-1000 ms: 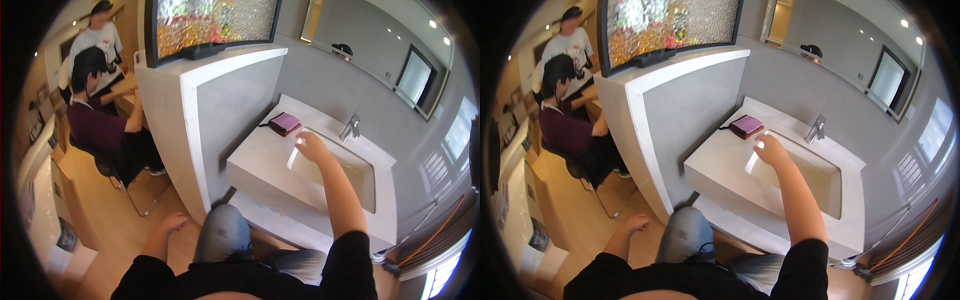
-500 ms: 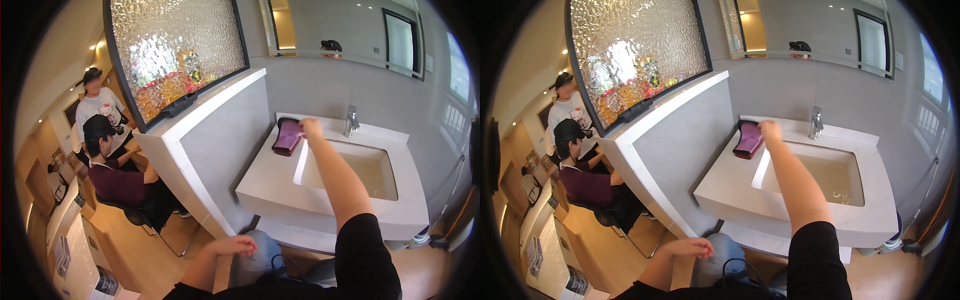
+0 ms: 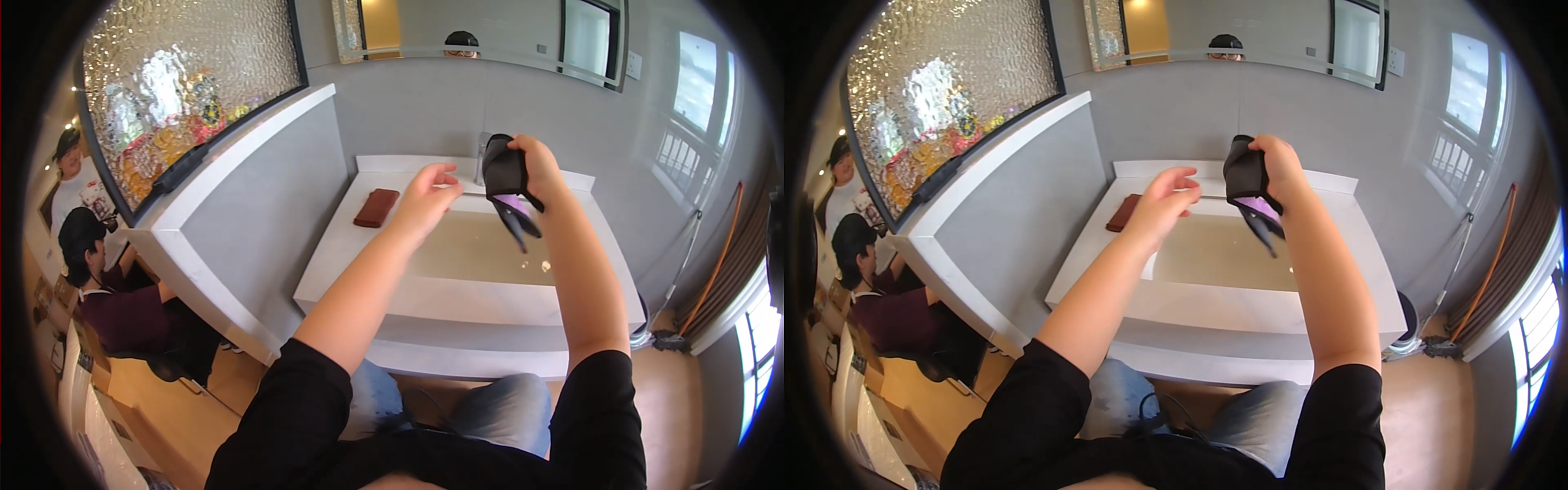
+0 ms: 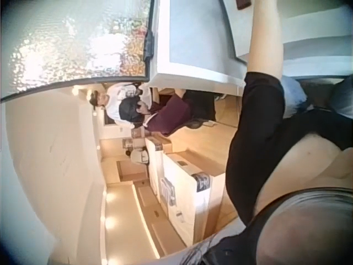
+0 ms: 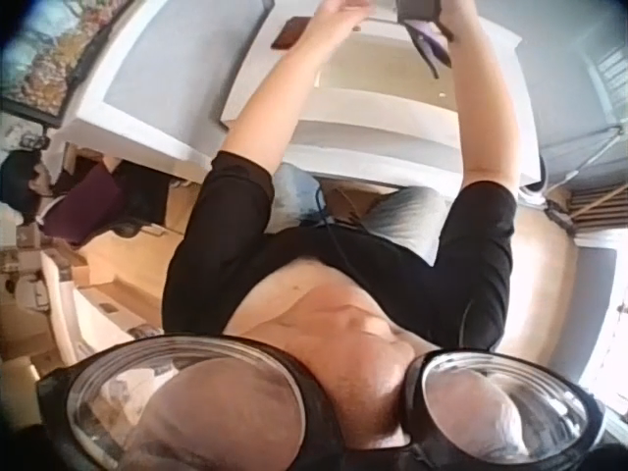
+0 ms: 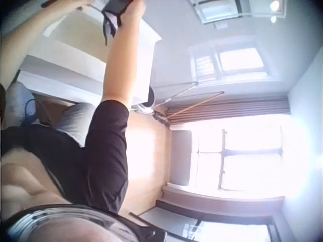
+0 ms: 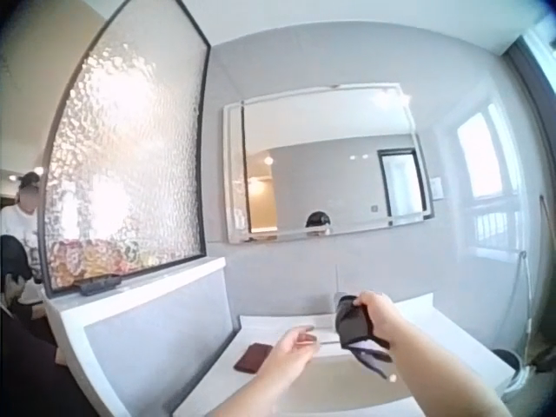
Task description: Washing and wringing out several small cloths in a bathroom sink.
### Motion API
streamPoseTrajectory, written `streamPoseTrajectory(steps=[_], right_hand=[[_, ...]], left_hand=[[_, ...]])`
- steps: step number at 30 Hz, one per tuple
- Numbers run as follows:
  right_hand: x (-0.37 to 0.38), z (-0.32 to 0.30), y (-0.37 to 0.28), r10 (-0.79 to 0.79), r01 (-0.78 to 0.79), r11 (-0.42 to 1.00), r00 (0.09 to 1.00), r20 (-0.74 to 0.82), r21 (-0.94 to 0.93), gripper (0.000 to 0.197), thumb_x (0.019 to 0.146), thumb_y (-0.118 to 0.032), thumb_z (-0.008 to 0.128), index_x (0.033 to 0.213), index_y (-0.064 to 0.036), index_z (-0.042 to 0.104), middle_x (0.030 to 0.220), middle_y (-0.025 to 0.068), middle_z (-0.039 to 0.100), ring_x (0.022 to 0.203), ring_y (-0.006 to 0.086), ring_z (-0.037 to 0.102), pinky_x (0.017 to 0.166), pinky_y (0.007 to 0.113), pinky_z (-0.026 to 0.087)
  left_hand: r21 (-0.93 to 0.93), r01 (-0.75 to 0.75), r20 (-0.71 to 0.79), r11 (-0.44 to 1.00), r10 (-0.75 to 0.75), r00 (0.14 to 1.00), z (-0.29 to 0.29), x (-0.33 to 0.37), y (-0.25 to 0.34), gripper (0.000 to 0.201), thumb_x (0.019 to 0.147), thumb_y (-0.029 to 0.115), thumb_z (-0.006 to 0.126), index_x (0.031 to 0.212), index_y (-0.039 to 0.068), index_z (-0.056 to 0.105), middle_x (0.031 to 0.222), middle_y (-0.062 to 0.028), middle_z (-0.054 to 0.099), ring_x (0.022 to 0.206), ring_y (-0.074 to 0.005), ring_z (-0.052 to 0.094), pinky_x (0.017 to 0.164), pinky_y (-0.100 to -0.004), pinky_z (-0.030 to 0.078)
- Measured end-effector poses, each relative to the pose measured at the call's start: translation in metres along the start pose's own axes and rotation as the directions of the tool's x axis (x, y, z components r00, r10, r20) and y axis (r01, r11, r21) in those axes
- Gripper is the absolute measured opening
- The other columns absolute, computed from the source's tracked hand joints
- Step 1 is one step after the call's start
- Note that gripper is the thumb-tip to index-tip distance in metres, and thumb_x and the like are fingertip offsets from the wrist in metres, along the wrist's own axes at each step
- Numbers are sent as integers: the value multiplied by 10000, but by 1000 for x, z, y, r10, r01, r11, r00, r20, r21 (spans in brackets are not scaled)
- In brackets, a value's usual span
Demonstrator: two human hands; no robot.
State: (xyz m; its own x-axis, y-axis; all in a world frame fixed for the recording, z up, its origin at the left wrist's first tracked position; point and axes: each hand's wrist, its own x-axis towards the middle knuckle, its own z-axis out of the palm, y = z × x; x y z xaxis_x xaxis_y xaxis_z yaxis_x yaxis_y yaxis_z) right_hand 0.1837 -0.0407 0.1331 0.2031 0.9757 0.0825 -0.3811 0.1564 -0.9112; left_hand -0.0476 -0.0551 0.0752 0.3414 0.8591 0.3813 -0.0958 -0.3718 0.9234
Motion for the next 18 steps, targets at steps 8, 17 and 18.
streamPoseTrajectory(steps=[8,17,18], right_hand=[[1,-52,50,62,16,942,973,222,-336,269,775,61,509,1009,17,634,906,94,650,795,197,635,734,311,551],[28,-110,99,131,77,497,978,162,-864,220,905,-164,680,1035,13,689,919,65,689,867,146,621,796,303,494],[26,-107,99,-10,175,444,982,190,-879,217,898,-169,684,1023,8,695,908,84,701,857,169,627,799,327,491]], left_hand=[[-533,389,390,751,-190,901,38,60,-125,451,864,195,666,1291,100,559,1226,-42,612,1137,-161,550,959,-340,403],[-80,-56,-71,995,50,996,22,78,-150,208,890,138,732,1012,41,594,879,-22,635,834,-124,584,756,-264,468],[0,-126,-97,992,125,987,19,80,-153,203,884,134,739,983,40,588,840,-25,626,806,-127,582,729,-269,471]])
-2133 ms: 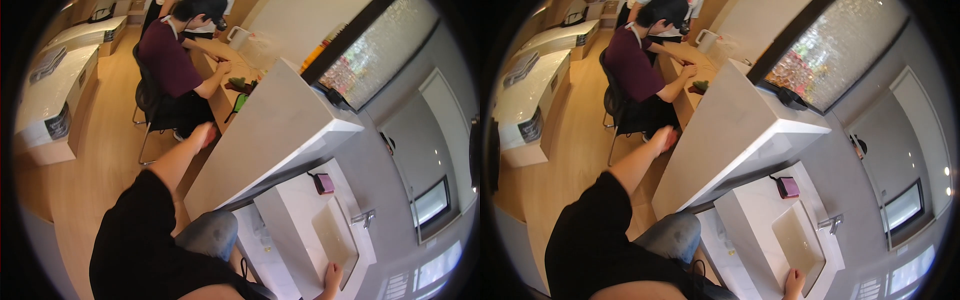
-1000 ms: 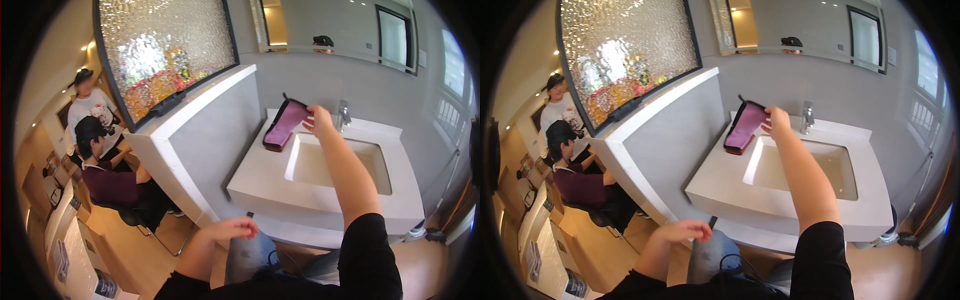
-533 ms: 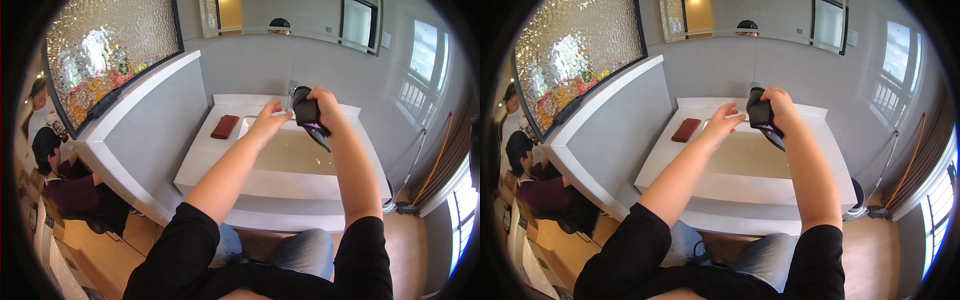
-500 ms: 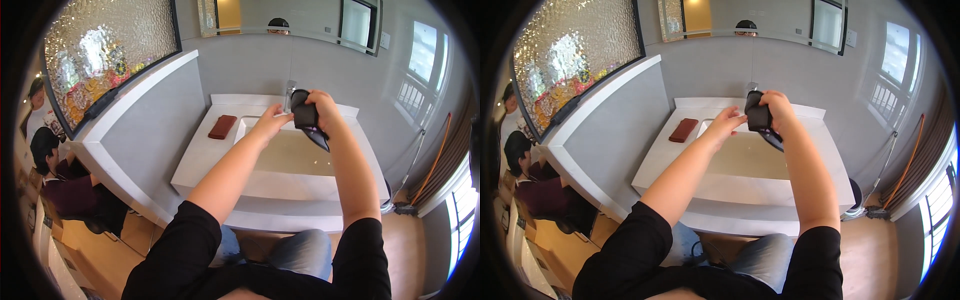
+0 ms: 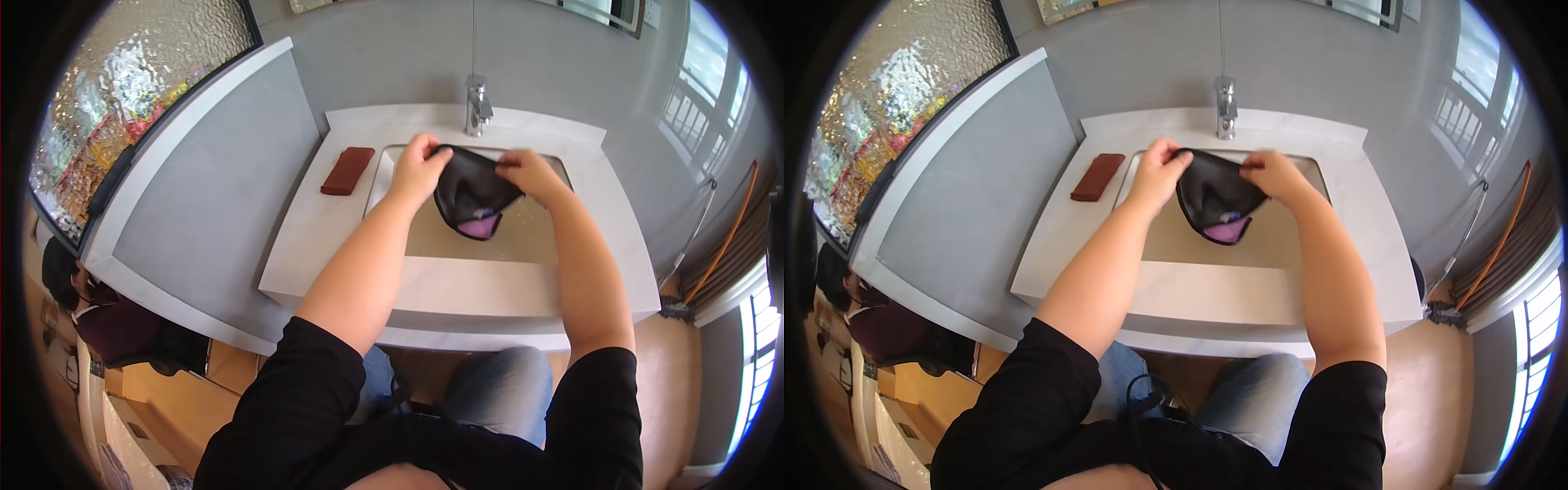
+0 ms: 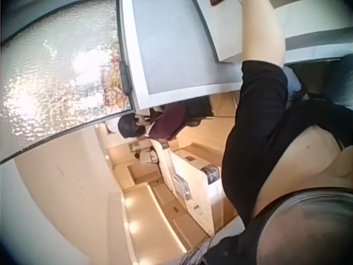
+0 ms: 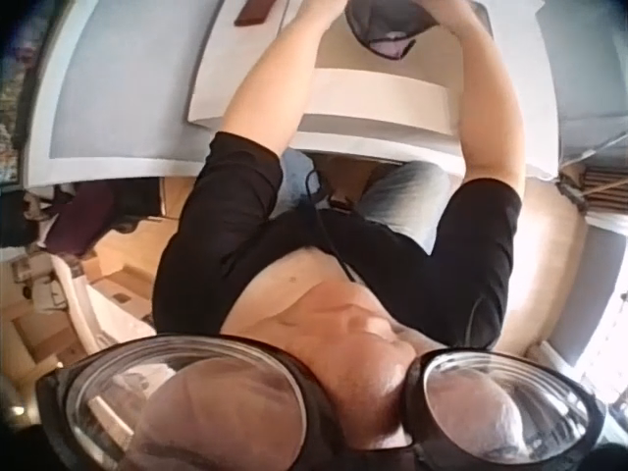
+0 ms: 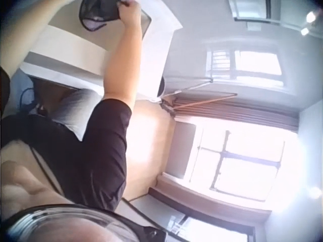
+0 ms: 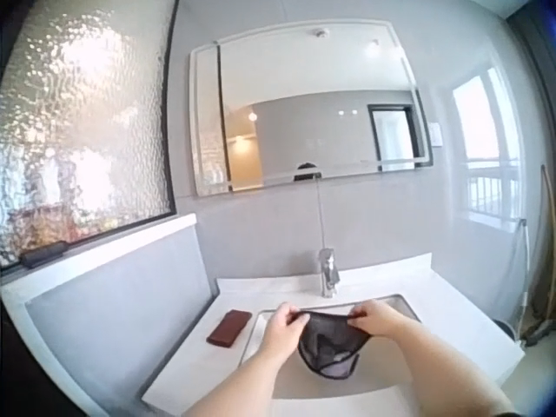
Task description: Washing and wringing out several small cloths in a bathroom sink.
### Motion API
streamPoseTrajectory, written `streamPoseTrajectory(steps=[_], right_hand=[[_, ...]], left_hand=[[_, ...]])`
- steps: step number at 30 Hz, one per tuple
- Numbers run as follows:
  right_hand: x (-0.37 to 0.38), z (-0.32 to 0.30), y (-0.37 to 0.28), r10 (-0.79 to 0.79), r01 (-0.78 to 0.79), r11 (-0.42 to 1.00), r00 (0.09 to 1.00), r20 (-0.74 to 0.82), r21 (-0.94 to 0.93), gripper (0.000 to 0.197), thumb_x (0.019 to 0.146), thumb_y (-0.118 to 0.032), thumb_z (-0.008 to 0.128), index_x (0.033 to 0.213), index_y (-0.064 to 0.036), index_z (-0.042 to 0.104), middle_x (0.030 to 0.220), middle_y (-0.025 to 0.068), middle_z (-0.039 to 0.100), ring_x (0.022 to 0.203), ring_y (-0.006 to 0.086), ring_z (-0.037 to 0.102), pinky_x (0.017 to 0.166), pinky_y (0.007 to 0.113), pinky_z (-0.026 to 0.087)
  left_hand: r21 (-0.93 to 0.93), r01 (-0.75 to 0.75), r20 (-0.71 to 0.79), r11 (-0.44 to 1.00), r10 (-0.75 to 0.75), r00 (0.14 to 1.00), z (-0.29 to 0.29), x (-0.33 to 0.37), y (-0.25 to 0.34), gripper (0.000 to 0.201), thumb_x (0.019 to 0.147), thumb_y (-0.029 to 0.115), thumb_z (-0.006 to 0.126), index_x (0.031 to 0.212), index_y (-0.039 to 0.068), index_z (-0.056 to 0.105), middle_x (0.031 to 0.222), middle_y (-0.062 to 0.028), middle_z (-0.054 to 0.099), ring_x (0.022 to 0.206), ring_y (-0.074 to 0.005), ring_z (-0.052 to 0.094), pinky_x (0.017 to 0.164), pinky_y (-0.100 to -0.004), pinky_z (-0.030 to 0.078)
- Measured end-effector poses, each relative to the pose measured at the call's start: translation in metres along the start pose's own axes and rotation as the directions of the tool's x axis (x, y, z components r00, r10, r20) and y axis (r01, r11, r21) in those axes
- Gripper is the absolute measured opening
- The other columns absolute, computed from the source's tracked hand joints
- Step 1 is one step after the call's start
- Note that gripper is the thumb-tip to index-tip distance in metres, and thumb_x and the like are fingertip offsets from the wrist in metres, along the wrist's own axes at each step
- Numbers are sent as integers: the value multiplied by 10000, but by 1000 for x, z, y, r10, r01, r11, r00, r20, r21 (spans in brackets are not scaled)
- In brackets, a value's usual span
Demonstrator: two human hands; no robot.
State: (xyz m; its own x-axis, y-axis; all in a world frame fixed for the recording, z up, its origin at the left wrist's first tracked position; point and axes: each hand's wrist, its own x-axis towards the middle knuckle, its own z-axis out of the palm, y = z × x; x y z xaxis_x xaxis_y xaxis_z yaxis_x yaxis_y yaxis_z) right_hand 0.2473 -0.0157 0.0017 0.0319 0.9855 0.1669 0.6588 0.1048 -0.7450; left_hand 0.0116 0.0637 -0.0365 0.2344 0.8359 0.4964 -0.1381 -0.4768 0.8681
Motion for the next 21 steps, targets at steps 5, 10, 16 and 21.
streamPoseTrajectory(steps=[5,10,16,21], right_hand=[[-5,-13,-26,-635,414,769,583,-507,-487,131,851,-52,639,980,-39,659,940,134,640,924,372,594,817,452,497],[-15,-7,-42,-533,462,839,596,-601,-286,104,889,-56,655,987,-27,641,890,98,640,837,280,623,738,368,495],[-21,-16,-48,17,188,850,924,-382,492,163,979,-163,640,1023,-8,616,825,45,610,690,130,638,556,235,474],[-7,-4,-51,47,324,700,869,-493,636,175,986,-188,638,1005,-18,602,869,36,600,751,119,645,583,242,468]], left_hand=[[387,-256,-227,886,361,905,2,-3,43,133,914,47,671,985,37,558,818,-7,569,724,-89,502,624,-254,437],[76,-351,-236,933,358,903,0,-7,52,162,918,-28,623,1032,32,524,995,-57,639,864,-111,581,733,-255,512],[140,-370,-247,919,394,886,1,-17,75,192,886,-77,619,1020,23,524,1096,-80,645,977,-140,588,891,-315,546],[104,-330,-233,938,346,909,6,-6,68,173,879,-64,654,997,10,552,1120,-92,651,1025,-155,598,951,-334,530]])
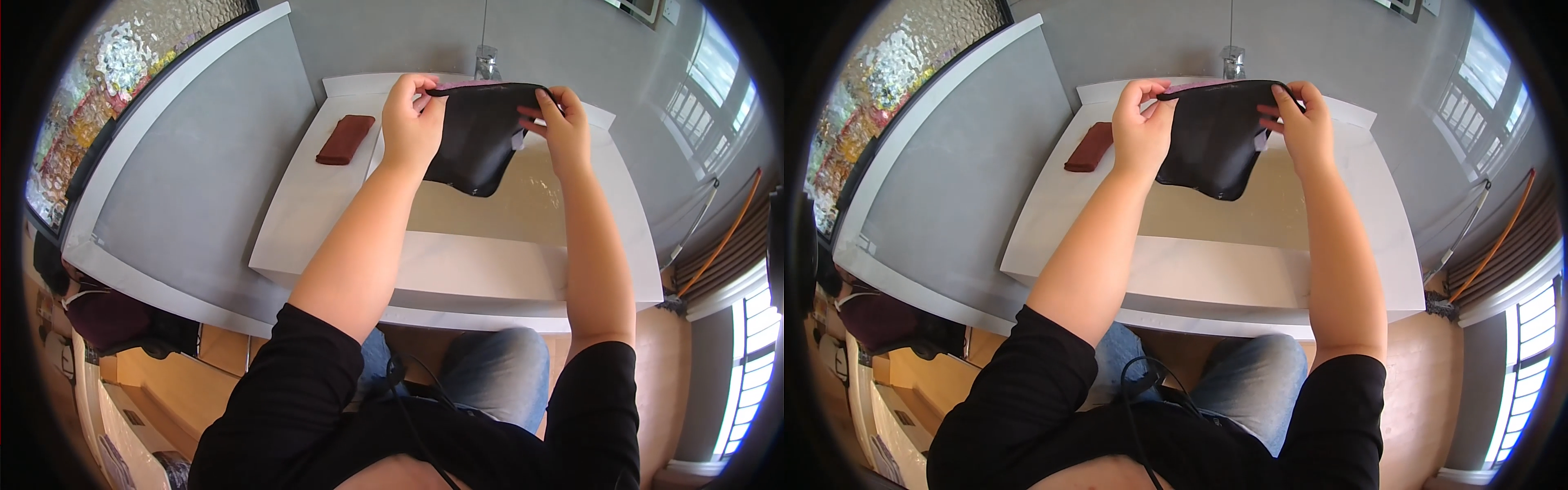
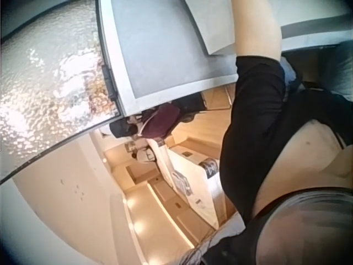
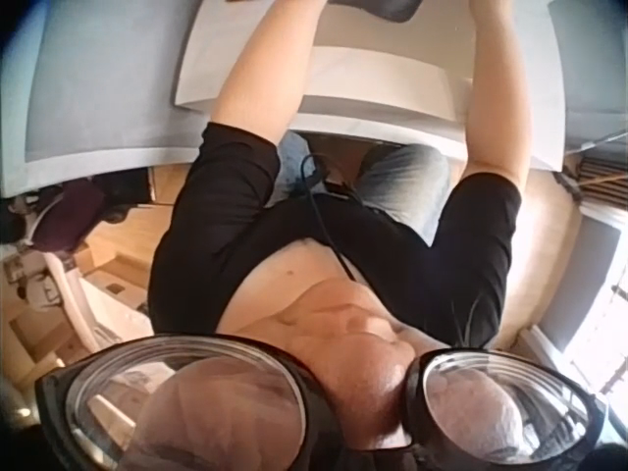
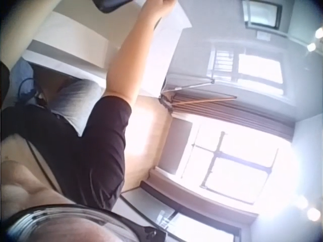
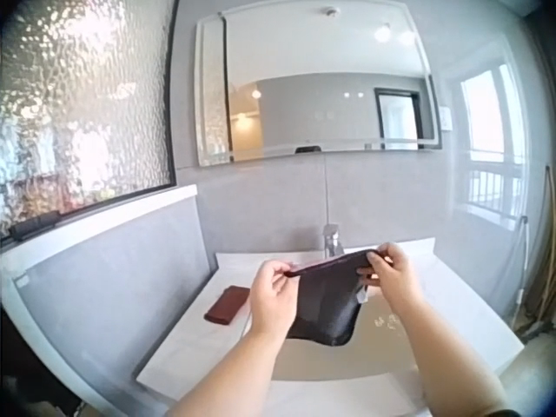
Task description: Washing and wringing out several small cloths in a bathroom sink.
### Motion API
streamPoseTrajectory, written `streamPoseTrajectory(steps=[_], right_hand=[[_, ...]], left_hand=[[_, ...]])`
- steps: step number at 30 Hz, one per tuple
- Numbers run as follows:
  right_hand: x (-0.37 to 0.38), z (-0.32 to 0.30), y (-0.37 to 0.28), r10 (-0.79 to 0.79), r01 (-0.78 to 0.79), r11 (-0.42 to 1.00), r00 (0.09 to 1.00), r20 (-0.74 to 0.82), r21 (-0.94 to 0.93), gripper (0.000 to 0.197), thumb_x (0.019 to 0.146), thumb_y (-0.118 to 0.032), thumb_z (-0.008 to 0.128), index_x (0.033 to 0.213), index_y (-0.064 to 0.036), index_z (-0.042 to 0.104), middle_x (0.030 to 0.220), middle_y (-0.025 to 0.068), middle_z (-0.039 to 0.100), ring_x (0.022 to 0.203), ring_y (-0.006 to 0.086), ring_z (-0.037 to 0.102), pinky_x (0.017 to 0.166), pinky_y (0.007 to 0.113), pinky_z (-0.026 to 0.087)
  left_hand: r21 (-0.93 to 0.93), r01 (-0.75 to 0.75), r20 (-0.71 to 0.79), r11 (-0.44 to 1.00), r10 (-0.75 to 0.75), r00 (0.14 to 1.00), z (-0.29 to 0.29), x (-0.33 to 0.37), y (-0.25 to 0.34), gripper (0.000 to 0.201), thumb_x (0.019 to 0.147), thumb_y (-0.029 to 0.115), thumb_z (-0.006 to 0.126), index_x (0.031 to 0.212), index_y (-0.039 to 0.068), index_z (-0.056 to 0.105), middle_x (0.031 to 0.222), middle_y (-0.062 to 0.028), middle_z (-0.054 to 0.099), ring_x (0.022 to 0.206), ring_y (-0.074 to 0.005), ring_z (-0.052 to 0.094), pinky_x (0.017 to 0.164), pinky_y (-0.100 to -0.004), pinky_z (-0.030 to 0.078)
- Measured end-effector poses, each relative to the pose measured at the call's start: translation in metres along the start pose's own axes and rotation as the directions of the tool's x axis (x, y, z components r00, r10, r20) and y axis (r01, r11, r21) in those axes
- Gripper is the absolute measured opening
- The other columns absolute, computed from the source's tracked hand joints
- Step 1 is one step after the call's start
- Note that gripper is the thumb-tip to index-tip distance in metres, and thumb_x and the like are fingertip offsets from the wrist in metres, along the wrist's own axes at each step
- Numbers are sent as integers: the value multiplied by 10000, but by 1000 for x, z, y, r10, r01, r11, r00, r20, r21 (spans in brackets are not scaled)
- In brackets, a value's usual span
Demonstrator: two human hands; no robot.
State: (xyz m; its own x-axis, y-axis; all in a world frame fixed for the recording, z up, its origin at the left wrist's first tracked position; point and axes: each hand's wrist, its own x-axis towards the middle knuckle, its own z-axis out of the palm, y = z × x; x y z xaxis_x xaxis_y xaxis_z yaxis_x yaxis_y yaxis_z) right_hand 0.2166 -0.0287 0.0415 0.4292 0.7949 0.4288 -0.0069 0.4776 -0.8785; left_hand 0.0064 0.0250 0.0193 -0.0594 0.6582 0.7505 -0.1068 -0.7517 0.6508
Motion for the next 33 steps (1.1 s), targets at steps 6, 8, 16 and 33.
streamPoseTrajectory(steps=[6,8,16,33], right_hand=[[6,-11,16,-382,378,880,923,45,-287,134,951,-148,675,988,-37,610,830,-14,575,747,73,497,673,240,405],[6,-15,13,-346,342,894,937,42,-290,130,949,-145,675,989,-39,611,817,-19,567,756,70,501,663,238,400],[4,-23,24,-175,188,957,981,79,-221,126,965,-117,639,1012,-3,614,957,44,654,858,111,656,712,251,472],[6,-27,44,25,15,938,993,113,-346,191,968,-146,624,1083,6,620,1011,57,642,906,135,687,824,266,503]], left_hand=[[-93,-101,77,991,108,991,-7,4,-23,159,901,-44,672,989,2,548,1199,-134,645,1178,-180,589,1072,-308,449],[-112,-65,88,992,75,993,-5,3,-25,159,898,-46,673,984,1,548,1208,-135,646,1184,-181,588,1081,-298,433],[-44,47,122,998,-41,992,-9,-2,-30,142,894,-35,673,970,-1,558,1191,-122,666,1160,-177,607,1058,-287,432],[321,355,52,878,-390,919,-12,-6,-45,214,890,183,740,1015,29,659,966,-44,707,895,-125,639,819,-281,498]])
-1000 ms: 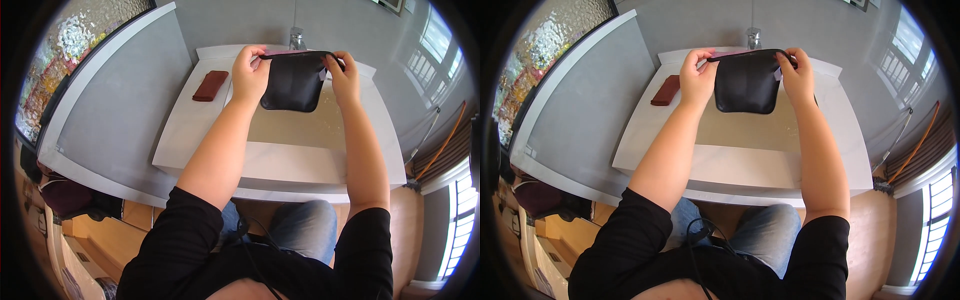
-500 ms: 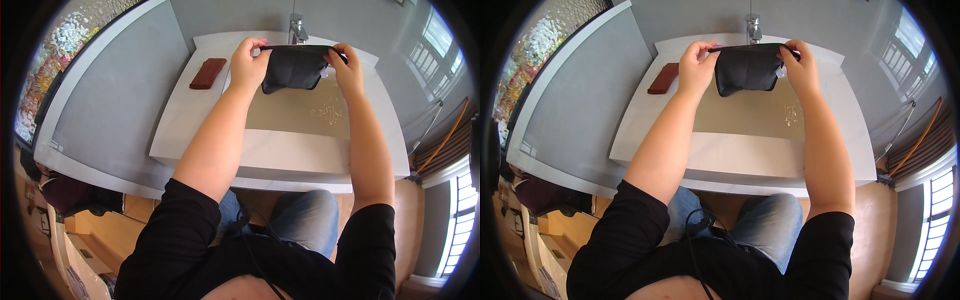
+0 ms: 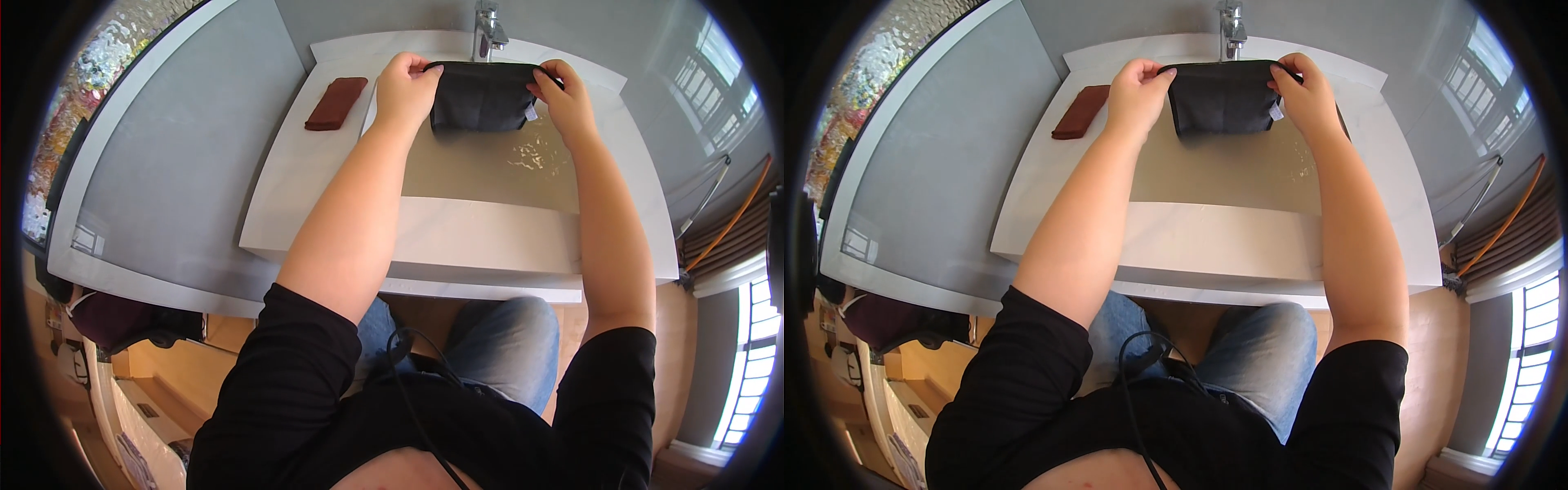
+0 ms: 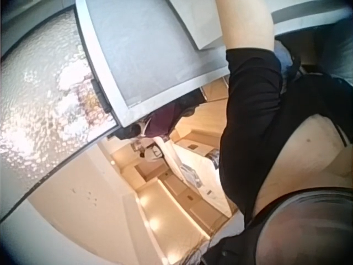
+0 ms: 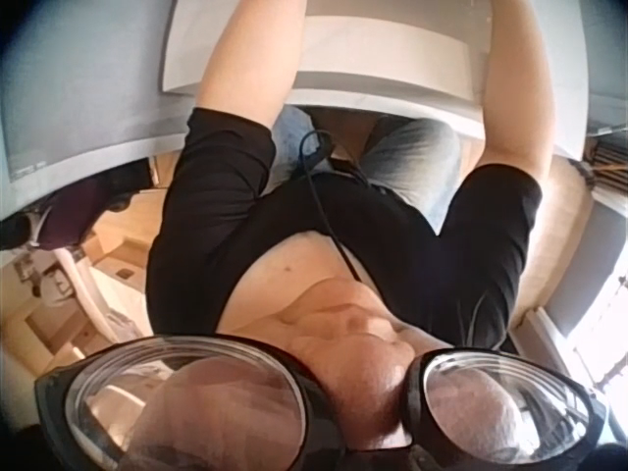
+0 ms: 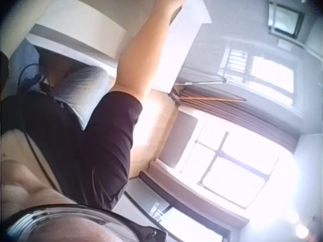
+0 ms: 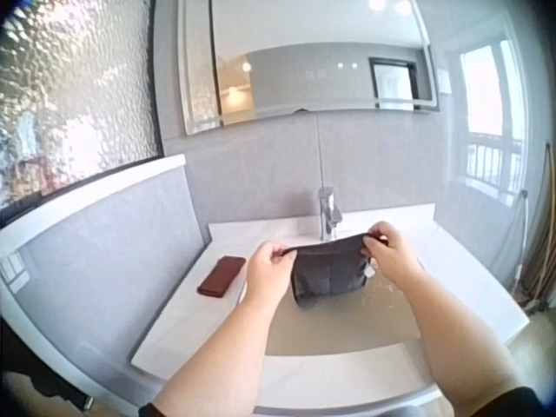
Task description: Washing and wringing out several small cloths in a bathroom sink.
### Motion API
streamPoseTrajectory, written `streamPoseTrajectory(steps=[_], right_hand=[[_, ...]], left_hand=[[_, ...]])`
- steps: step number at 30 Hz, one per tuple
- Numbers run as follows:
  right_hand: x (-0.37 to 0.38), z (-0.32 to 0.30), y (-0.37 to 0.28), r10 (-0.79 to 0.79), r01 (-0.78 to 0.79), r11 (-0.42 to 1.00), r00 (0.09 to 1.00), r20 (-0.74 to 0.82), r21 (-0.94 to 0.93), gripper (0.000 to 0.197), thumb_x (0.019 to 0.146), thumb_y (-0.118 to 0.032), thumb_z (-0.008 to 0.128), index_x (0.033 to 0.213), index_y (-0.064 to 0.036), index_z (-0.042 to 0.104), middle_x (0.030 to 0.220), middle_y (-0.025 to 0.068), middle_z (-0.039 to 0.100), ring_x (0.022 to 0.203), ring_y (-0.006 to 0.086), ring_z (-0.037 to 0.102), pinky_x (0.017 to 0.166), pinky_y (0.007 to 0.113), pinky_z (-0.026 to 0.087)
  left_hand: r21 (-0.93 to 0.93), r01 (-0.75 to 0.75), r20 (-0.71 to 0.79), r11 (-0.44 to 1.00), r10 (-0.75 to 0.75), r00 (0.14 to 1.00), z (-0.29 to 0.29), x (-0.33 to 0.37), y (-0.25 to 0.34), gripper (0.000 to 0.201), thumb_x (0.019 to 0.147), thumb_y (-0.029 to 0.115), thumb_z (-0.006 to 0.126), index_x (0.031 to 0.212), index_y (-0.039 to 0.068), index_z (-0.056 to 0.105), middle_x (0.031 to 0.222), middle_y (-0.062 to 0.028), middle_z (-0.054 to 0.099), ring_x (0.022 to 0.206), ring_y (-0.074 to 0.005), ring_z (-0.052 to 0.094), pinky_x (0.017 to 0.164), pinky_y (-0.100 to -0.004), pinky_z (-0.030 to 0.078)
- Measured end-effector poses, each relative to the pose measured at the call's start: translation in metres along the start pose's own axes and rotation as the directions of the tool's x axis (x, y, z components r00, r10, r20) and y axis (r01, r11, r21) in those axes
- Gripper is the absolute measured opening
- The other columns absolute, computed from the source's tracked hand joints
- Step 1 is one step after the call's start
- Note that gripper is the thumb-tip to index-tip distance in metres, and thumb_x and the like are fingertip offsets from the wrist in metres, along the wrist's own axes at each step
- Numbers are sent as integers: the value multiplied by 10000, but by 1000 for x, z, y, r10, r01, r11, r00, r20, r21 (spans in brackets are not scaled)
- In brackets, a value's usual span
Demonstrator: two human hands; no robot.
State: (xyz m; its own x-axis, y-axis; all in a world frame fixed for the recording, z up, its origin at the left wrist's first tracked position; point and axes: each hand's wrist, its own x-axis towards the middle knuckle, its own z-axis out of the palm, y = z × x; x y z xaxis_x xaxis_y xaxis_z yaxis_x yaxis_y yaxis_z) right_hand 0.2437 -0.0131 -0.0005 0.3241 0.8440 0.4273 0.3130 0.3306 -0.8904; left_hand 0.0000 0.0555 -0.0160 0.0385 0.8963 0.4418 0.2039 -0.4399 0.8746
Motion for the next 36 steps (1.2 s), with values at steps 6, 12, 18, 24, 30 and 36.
streamPoseTrajectory(steps=[6,12,18,24,30,36], right_hand=[[1,1,9,50,-49,997,998,23,-60,202,966,-176,629,1071,-3,630,978,52,648,880,133,684,796,267,497],[1,0,15,119,-111,986,991,56,-123,223,965,-199,631,1075,-4,633,979,59,662,867,134,684,788,272,501],[1,0,18,155,-144,978,986,62,-151,241,969,-219,626,1082,-6,636,998,61,670,866,140,684,796,276,506],[2,-1,22,208,-193,966,975,79,-174,242,971,-224,623,1083,-11,637,984,59,664,842,134,671,791,276,507],[0,-1,19,244,-227,956,967,73,-185,247,972,-236,621,1076,-13,637,965,51,655,840,136,671,772,280,520],[0,-3,22,280,-259,943,957,79,-207,250,971,-248,622,1075,-22,637,938,45,646,826,136,670,761,280,531]], left_hand=[[30,90,43,996,-91,995,0,2,-10,281,881,223,753,1055,26,653,972,-46,690,894,-142,620,780,-294,492],[82,132,63,988,-137,989,3,3,-15,294,888,227,742,1065,11,650,967,-51,678,874,-146,601,760,-302,483],[118,165,97,979,-177,979,3,4,-19,291,887,226,738,1060,8,654,945,-47,675,843,-149,585,758,-313,479],[178,173,131,969,-197,972,4,3,-21,301,870,229,752,1052,4,668,934,-56,679,843,-153,585,740,-322,481],[198,180,144,963,-211,967,4,2,-20,321,876,254,751,1068,10,668,935,-56,683,847,-155,590,742,-331,485],[222,187,157,957,-224,962,5,2,-20,327,881,262,751,1071,9,667,942,-66,687,856,-159,596,753,-338,489]])
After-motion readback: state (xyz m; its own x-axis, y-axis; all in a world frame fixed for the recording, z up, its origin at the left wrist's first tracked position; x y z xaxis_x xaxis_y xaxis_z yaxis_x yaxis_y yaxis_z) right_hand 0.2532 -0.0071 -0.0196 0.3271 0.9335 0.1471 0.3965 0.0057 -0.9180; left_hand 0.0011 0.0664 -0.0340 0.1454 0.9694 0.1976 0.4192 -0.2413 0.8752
